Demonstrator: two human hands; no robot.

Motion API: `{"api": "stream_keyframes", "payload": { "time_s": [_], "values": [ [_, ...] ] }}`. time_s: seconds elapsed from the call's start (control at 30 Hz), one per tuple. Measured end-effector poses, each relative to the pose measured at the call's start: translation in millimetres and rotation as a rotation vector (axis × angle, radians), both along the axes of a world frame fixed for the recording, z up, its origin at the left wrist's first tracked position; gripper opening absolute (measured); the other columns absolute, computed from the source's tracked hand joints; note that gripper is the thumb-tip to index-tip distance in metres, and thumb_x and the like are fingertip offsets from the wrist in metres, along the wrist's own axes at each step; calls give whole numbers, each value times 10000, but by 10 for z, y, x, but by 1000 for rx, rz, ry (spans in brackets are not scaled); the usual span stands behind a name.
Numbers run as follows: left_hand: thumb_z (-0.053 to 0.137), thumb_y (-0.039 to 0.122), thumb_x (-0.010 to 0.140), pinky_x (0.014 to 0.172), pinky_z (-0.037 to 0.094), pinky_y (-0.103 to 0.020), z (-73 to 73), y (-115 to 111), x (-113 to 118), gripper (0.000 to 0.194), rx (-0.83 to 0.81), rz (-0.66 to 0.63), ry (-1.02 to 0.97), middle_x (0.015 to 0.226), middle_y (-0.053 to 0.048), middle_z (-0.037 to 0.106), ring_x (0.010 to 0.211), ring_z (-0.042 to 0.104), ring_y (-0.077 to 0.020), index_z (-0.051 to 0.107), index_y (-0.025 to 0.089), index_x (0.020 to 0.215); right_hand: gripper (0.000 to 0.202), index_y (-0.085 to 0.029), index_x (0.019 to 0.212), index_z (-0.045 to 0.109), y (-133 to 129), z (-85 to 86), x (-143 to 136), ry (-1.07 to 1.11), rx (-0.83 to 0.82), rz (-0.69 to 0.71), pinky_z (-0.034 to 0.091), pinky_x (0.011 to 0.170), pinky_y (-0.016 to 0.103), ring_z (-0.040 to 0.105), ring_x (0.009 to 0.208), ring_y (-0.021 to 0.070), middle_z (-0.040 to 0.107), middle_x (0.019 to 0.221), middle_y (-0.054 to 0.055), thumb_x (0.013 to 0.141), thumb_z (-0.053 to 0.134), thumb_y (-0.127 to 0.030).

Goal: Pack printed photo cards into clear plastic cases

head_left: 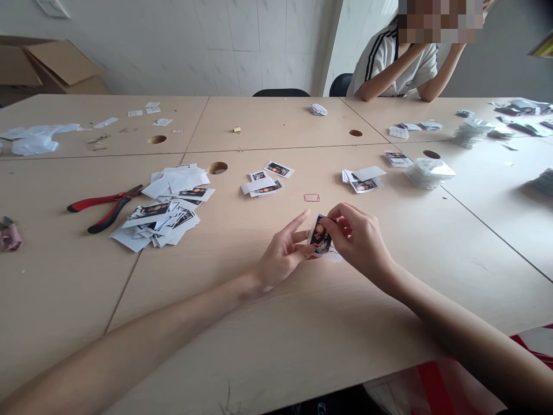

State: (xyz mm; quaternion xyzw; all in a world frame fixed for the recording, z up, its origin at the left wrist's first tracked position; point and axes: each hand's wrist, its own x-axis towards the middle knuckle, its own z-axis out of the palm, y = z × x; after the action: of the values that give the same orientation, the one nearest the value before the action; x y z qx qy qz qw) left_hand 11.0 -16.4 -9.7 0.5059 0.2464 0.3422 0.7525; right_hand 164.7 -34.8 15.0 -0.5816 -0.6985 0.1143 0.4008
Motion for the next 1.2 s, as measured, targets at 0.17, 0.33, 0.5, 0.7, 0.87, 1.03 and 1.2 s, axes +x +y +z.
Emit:
{"api": "stream_keyframes", "payload": {
  "time_s": [0.17,0.33,0.5,0.7,0.87,1.03,1.2],
  "values": [
    [588,191,732,834,428,-342,-8,119,-34,507,75,-20,78,1166,-115,548,994,543,-213,446,193,1218,157,-176,640,465,-23,41,19,49,-92,14,363,477,195,467,483,78,522,590,-12,786,469,-232],
    [591,182,728,820,443,-360,18,322,-150,502,110,-221,137,1140,-116,568,998,547,-226,454,206,1211,195,-169,635,496,-24,52,27,106,-192,28,364,439,196,485,445,82,554,559,-2,780,490,-299],
    [583,190,737,781,466,-363,32,372,-200,520,104,-270,146,1094,-123,596,960,570,-219,423,226,1231,219,-168,631,507,-8,2,31,70,-167,12,352,409,195,473,411,82,569,551,11,778,489,-329],
    [576,194,741,760,474,-358,32,351,-191,500,94,-271,120,1071,-125,606,950,572,-222,440,208,1222,206,-180,643,474,2,-71,21,-6,-88,-6,340,411,191,464,410,81,551,538,2,794,463,-319],
    [569,195,746,770,473,-357,43,349,-191,481,86,-268,118,1058,-119,611,952,571,-218,452,208,1212,189,-183,645,446,3,-99,14,-73,-24,-20,351,439,197,484,456,92,548,563,6,798,457,-293],
    [569,209,749,767,475,-360,49,351,-186,463,69,-279,111,1056,-116,613,947,575,-219,466,213,1200,179,-186,654,430,6,-106,13,-104,-10,-23,348,453,194,476,467,92,528,557,-3,806,447,-280],
    [546,206,764,749,477,-346,51,352,-183,449,78,-290,107,1058,-121,610,935,579,-220,463,207,1205,183,-191,649,411,3,-112,17,-149,5,-21,332,450,205,447,450,94,508,543,-5,809,426,-279]
  ]
}}
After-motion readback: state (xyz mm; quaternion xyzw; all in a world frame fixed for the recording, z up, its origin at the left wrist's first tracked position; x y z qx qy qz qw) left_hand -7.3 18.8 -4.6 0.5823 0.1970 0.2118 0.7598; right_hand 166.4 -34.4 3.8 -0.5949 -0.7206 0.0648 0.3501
